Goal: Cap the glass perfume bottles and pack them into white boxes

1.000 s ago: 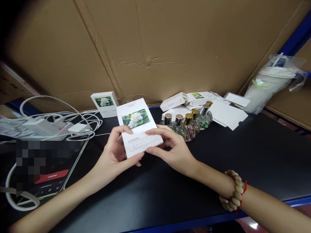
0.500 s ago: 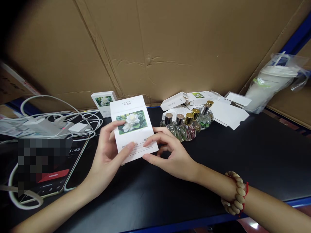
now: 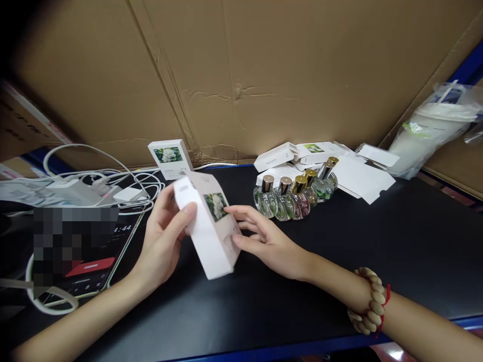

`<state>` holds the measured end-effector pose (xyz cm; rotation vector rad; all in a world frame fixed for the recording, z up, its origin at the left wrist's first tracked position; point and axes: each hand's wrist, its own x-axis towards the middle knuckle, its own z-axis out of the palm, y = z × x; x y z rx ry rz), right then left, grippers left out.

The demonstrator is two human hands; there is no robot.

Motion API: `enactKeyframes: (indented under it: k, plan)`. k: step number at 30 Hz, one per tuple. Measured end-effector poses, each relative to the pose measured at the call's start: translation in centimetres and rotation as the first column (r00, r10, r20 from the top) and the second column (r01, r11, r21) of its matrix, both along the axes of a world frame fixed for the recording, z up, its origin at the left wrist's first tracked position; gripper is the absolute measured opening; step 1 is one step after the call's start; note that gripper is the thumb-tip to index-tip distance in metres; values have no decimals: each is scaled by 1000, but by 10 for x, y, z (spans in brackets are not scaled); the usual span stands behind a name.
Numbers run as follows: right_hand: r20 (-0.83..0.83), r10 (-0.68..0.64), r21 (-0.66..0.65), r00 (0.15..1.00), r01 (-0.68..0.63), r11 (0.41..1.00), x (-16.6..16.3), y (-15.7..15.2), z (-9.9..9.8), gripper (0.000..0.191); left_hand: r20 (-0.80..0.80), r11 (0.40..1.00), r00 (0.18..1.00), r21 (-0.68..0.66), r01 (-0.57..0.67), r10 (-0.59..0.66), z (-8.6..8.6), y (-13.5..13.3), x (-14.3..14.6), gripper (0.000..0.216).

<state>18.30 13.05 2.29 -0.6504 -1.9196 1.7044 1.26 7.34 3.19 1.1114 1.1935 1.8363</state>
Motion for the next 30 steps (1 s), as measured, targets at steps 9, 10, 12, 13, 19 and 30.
enactKeyframes:
  k: [9, 10, 12, 13, 19, 30]
  plan:
    - [24, 40, 116, 999, -42, 992, 4, -2, 0, 79, -161, 991, 978, 3, 136, -133, 3, -4, 2, 27]
    - [41, 19, 148, 999, -25, 989, 3, -2, 0, 80, -171, 989, 975, 17, 148, -143, 3, -5, 2, 26]
    - [56, -35, 208, 998, 23, 978, 2, -2, 1, 72, -180, 992, 978, 43, 119, -109, 2, -5, 2, 22]
    - [57, -66, 236, 996, 51, 970, 1, -2, 2, 65, -185, 996, 981, 51, 70, -59, 1, -5, 1, 20]
    - [102, -108, 236, 989, 81, 968, 0, 4, 3, 44, -228, 966, 939, 41, -255, 257, -5, 2, -3, 27]
    - [139, -27, 278, 990, -13, 961, 2, -2, -1, 51, -62, 989, 994, -111, -100, 93, -5, 1, -1, 12]
